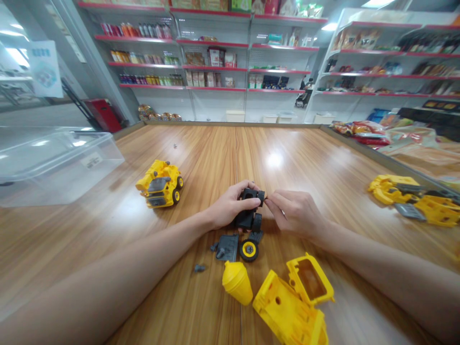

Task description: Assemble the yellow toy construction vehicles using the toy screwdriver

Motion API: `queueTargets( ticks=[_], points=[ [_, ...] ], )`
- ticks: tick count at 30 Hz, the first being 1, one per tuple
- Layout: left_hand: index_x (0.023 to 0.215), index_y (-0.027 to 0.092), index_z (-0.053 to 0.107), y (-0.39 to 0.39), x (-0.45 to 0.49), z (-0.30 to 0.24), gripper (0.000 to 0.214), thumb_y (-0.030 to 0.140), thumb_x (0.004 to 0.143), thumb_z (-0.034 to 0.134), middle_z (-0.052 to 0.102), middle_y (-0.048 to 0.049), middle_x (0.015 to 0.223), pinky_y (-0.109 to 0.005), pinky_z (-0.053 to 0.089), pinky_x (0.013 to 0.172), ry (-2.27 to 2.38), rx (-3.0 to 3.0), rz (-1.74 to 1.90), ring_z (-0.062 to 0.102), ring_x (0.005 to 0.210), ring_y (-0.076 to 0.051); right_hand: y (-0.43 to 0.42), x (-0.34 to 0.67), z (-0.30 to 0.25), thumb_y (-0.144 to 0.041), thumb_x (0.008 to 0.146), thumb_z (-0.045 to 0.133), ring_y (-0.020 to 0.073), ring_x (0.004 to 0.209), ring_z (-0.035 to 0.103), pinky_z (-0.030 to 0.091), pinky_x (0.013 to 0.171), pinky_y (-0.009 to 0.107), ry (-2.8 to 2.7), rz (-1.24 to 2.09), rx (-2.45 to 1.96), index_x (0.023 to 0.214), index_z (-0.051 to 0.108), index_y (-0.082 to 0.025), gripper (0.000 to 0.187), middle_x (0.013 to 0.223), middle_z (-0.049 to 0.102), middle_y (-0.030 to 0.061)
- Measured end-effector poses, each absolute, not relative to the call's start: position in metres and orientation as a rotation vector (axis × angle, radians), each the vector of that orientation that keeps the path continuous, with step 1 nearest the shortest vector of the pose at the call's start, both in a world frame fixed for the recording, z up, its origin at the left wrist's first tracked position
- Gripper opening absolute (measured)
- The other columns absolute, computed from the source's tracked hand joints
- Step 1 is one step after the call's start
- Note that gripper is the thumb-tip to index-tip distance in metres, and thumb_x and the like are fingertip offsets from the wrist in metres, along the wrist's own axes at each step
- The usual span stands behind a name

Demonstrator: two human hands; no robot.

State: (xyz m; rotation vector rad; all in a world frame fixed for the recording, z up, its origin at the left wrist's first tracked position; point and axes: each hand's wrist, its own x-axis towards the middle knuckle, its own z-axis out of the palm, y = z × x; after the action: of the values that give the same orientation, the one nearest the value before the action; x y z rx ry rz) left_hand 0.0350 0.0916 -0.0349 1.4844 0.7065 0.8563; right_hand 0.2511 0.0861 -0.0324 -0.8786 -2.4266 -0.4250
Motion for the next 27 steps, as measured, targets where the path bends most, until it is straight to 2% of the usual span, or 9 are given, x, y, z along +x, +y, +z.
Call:
queueTargets(
  ticks=[2,5,8,12,16,18,22,24,27],
  points=[
    [0.108,0.019,0.052,0.0907,0.0352,-0.0345,0.034,0.038,0.084,0.067,0.062,-0.0017,0.086,-0.021,0.048,0.055,0.715,1.505,0.851,0.059,0.061,-0.01,0.0855,0.2511,-0.0326,-0.022,0.094,0.048,0.0129,0.057,0.049,0.029,0.056,0.03,-2.424,-0.395,-0.9,0.073,0.054,-0.017,0.022,0.065,0.057,0.0024],
    [0.108,0.019,0.052,0.09,0.0357,-0.0339,0.035,0.039,0.084,0.066,0.061,-0.0014,0.085,-0.02,0.047,0.052,0.721,1.502,0.848,0.059,0.059,-0.01,0.0847,0.2509,-0.0327,-0.022,0.092,0.05,0.0148,0.065,0.054,0.034,0.059,0.029,-2.384,-0.298,-0.887,0.086,0.058,-0.016,0.012,0.075,0.061,0.0044],
    [0.109,0.019,0.051,0.0906,0.0361,-0.0338,0.036,0.04,0.084,0.066,0.062,-0.0019,0.086,-0.019,0.046,0.049,0.72,1.469,0.847,0.059,0.058,-0.01,0.0846,0.2504,-0.0323,-0.021,0.092,0.051,0.0161,0.071,0.058,0.037,0.061,0.028,-2.354,-0.269,-0.857,0.097,0.06,-0.015,0.012,0.083,0.064,0.0062],
    [0.108,0.019,0.052,0.0923,0.0354,-0.0348,0.035,0.038,0.083,0.067,0.063,-0.0029,0.086,-0.02,0.047,0.05,0.708,1.449,0.858,0.06,0.058,-0.01,0.0857,0.2499,-0.0314,-0.022,0.094,0.048,0.0146,0.062,0.054,0.033,0.058,0.028,-2.376,-0.251,-0.909,0.084,0.06,-0.016,0.017,0.072,0.062,0.0043],
    [0.11,0.019,0.053,0.0928,0.0341,-0.0353,0.036,0.039,0.083,0.067,0.063,-0.0034,0.086,-0.02,0.046,0.048,0.711,1.447,0.797,0.059,0.056,-0.011,0.0861,0.2494,-0.0326,-0.023,0.097,0.043,0.012,0.057,0.053,0.033,0.055,0.026,-2.391,0.154,-0.978,0.076,0.057,-0.017,0.027,0.064,0.059,0.0009],
    [0.111,0.019,0.052,0.093,0.0341,-0.0355,0.036,0.039,0.083,0.066,0.063,-0.003,0.085,-0.019,0.045,0.048,0.715,1.449,0.785,0.059,0.056,-0.011,0.0851,0.2485,-0.0338,-0.023,0.096,0.044,0.0118,0.056,0.051,0.033,0.054,0.025,-2.363,0.227,-0.991,0.075,0.055,-0.017,0.024,0.063,0.056,0.0],
    [0.109,0.019,0.053,0.0942,0.0352,-0.0364,0.031,0.034,0.084,0.066,0.063,-0.0021,0.087,-0.021,0.049,0.059,0.708,1.459,0.839,0.062,0.063,-0.01,0.0828,0.2465,-0.0353,-0.019,0.089,0.053,0.0138,0.064,0.054,0.037,0.06,0.026,-2.289,0.066,-0.963,0.084,0.057,-0.017,0.007,0.075,0.061,0.0031],
    [0.108,0.019,0.053,0.0945,0.0355,-0.0366,0.031,0.034,0.085,0.065,0.063,-0.0023,0.087,-0.022,0.051,0.062,0.705,1.458,0.845,0.063,0.066,-0.011,0.0826,0.2469,-0.0352,-0.019,0.09,0.051,0.0151,0.068,0.056,0.037,0.062,0.027,-2.315,-0.033,-0.943,0.087,0.059,-0.017,0.008,0.078,0.063,0.0049],
    [0.109,0.018,0.052,0.0938,0.0354,-0.0359,0.033,0.037,0.085,0.065,0.063,-0.0032,0.086,-0.021,0.05,0.056,0.719,1.47,0.815,0.062,0.063,-0.012,0.0829,0.2483,-0.0345,-0.021,0.093,0.048,0.0151,0.065,0.056,0.034,0.06,0.028,-2.395,-0.157,-0.946,0.084,0.059,-0.016,0.015,0.074,0.063,0.0048]
  ],
)
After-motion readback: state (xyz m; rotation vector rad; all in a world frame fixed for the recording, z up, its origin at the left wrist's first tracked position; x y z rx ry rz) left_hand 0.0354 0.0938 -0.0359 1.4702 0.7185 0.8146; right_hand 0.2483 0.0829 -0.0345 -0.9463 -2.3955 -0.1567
